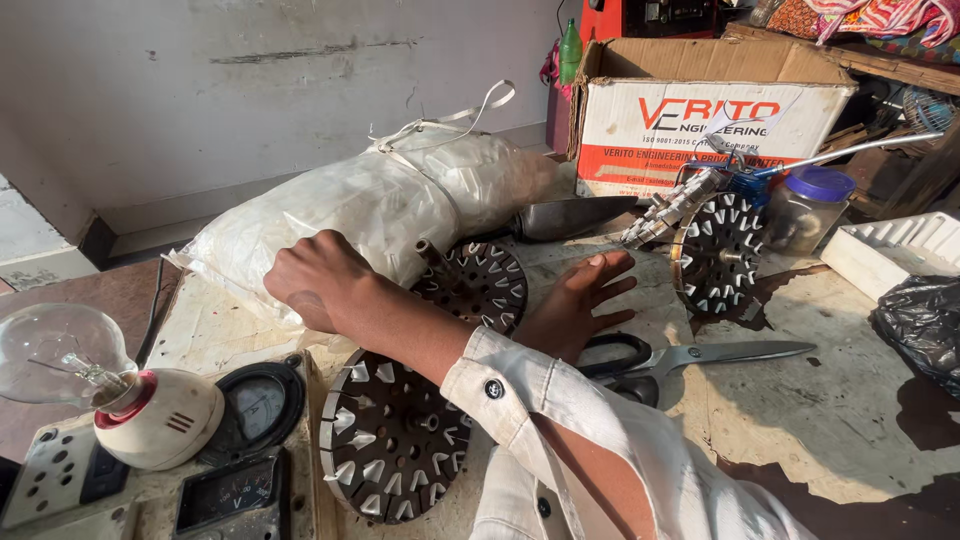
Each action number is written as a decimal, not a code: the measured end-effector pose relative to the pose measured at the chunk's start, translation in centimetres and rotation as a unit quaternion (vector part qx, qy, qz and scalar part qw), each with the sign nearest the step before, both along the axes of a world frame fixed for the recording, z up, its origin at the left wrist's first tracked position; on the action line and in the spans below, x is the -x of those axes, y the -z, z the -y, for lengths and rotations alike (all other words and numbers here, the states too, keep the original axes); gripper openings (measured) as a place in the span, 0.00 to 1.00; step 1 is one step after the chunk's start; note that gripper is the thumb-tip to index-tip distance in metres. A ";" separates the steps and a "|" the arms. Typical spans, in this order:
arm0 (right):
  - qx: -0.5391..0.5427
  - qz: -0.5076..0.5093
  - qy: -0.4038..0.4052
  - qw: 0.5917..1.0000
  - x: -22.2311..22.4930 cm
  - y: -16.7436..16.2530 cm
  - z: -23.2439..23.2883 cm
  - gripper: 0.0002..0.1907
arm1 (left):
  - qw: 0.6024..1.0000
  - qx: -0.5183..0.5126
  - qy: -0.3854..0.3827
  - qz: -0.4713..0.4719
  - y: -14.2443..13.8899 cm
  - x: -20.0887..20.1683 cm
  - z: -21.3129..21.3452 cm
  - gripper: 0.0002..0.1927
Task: The person sits at a workbench fitting small white plastic pieces into the slots of toothed circular metal discs, pressing each piece in by hand and turning the discs as they work. They then move to a red benchtop machine, adjust its control panel knobs and buttons, and finally unplug its power cord from the wall socket.
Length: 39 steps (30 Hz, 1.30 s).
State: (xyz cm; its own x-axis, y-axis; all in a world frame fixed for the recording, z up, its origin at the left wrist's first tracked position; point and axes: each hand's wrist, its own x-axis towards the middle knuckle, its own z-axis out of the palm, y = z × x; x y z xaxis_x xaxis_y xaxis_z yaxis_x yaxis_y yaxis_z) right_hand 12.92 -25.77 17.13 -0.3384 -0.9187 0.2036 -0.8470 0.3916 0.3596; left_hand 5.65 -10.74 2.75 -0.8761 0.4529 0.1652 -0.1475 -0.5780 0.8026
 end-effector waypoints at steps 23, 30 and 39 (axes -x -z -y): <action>0.448 0.553 -0.136 0.689 4.4 1.9 -7.1 0.10 | 1.000 -0.017 -0.008 -0.007 -0.2 -0.2 0.1 0.32; 0.459 0.583 -0.112 0.661 5.0 1.5 -22.2 0.11 | 0.999 0.011 -0.044 0.008 0.3 -1.1 0.1 0.23; 0.265 0.487 0.101 0.826 9.7 3.6 -35.7 0.13 | 0.982 -0.087 -0.152 -0.065 0.3 -0.3 -1.1 0.16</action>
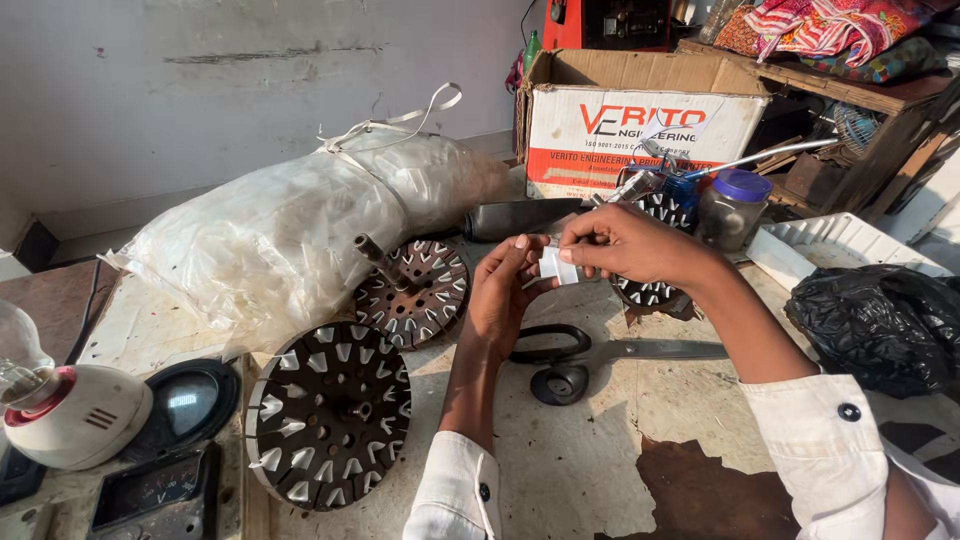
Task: The person sits at a workbench fitting small white plastic pieces into the slots of toothed circular metal discs, pressing each piece in by hand and turning the discs as they work. They then move to a red benchtop machine, adjust its control panel knobs and buttons, and finally unplug its power cord from the wall socket.
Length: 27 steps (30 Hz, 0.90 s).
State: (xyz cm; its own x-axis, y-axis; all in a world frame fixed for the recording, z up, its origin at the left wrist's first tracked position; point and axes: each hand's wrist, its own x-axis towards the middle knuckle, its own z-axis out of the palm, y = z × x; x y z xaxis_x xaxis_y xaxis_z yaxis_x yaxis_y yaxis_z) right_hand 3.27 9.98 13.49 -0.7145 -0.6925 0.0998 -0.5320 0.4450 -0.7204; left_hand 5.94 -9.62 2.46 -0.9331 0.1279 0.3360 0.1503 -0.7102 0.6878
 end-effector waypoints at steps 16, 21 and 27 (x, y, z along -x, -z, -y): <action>0.042 -0.015 0.093 0.995 2.1 3.7 -3.7 0.12 | 0.986 0.160 -0.054 -0.014 0.6 1.0 -2.7 0.14; 0.065 0.009 0.104 0.992 1.7 3.7 -3.4 0.11 | 0.987 0.145 -0.071 -0.028 1.1 1.2 -2.7 0.12; 0.065 0.040 0.100 0.992 2.3 4.0 -3.7 0.12 | 0.985 0.144 -0.088 -0.038 1.6 1.6 -2.7 0.11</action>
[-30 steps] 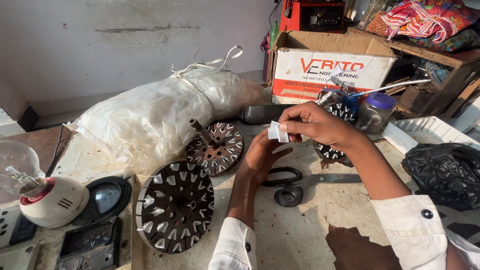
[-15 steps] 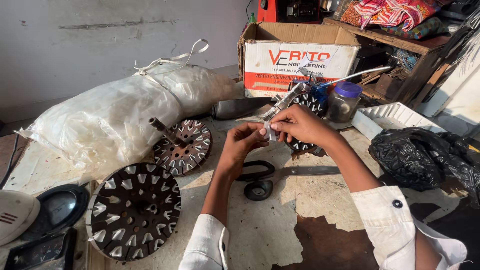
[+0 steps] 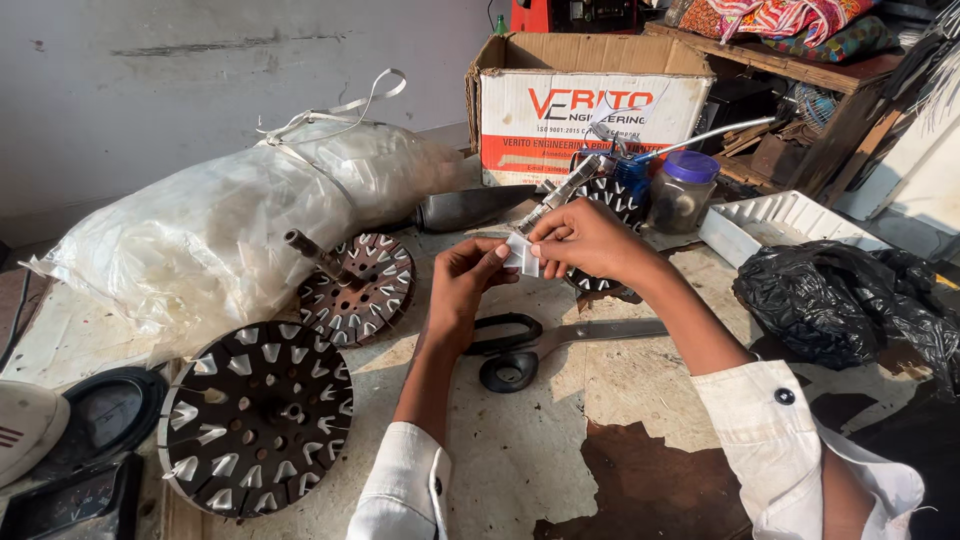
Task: The person sits at a workbench fitting small white plastic pieces into the slots of toothed circular metal discs, pressing each piece in by hand and turning the discs as they work. They then move to a red benchtop machine, adjust its control panel knobs and buttons, and finally unplug its power cord from the wall socket.
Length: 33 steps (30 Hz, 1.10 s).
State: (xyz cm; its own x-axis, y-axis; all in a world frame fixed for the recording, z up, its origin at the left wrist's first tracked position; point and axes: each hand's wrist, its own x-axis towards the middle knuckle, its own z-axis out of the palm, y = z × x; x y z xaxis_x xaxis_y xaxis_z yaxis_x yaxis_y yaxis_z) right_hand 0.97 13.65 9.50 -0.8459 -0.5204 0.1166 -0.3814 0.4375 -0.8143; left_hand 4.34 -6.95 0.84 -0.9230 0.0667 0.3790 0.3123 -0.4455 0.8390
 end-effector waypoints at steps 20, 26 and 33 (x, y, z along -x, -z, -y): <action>0.164 -0.183 -0.041 0.968 -9.3 -5.1 12.6 0.06 | 0.992 -0.095 -0.073 0.040 0.3 0.5 1.2 0.10; 0.146 -0.294 -0.164 0.930 -13.1 -8.1 27.7 0.04 | 0.985 -0.155 -0.062 0.043 -1.4 -0.3 1.8 0.12; -0.181 -0.421 -0.262 0.849 -10.2 -7.2 41.6 0.03 | 0.991 -0.128 -0.028 0.034 -2.8 -0.4 3.5 0.11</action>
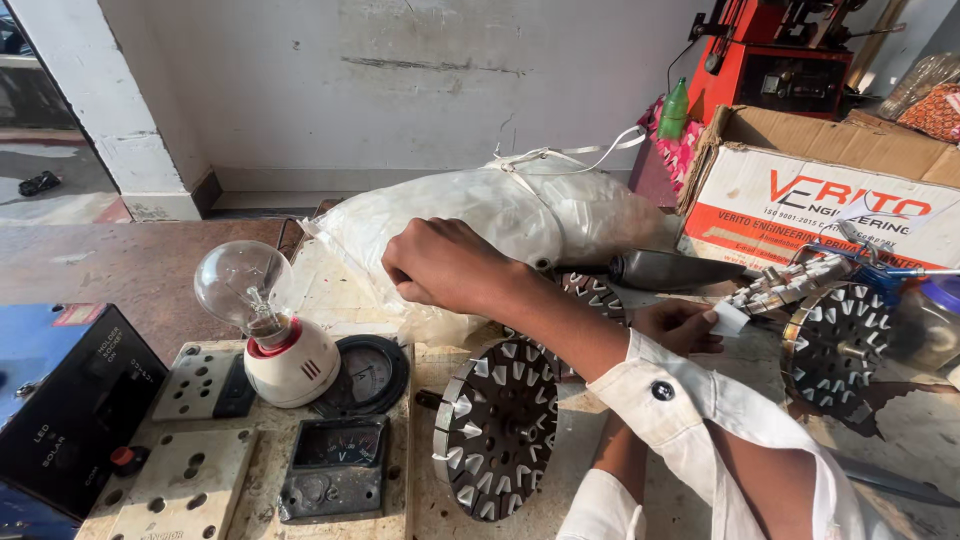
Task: The person sits at a workbench fitting small white plastic pieces into the slots of toothed circular metal discs, pressing each piece in by hand and turning the discs as they work. They then move to a red benchtop machine, adjust its control panel knobs and buttons, and finally unplug its power cord from the wall socket.
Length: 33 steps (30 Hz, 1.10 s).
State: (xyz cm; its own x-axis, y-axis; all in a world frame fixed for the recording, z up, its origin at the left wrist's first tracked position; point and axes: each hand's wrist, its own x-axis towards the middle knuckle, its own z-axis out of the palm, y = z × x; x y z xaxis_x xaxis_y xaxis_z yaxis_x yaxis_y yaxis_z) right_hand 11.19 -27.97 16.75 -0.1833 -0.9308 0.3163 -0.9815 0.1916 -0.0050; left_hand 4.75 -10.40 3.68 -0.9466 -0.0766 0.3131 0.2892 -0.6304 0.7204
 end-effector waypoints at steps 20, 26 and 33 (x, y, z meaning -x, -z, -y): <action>-0.143 0.068 0.032 0.987 2.0 2.8 0.3 0.13 | 0.998 0.048 0.029 -0.008 0.3 -0.4 -0.8 0.09; 0.014 0.101 -0.053 0.993 1.2 -0.3 -5.4 0.23 | 0.996 0.085 0.029 -0.029 1.7 -0.3 -0.9 0.12; 0.166 0.030 0.069 0.983 3.1 -1.9 -22.8 0.12 | 0.998 0.048 0.009 0.038 3.2 1.3 -1.1 0.13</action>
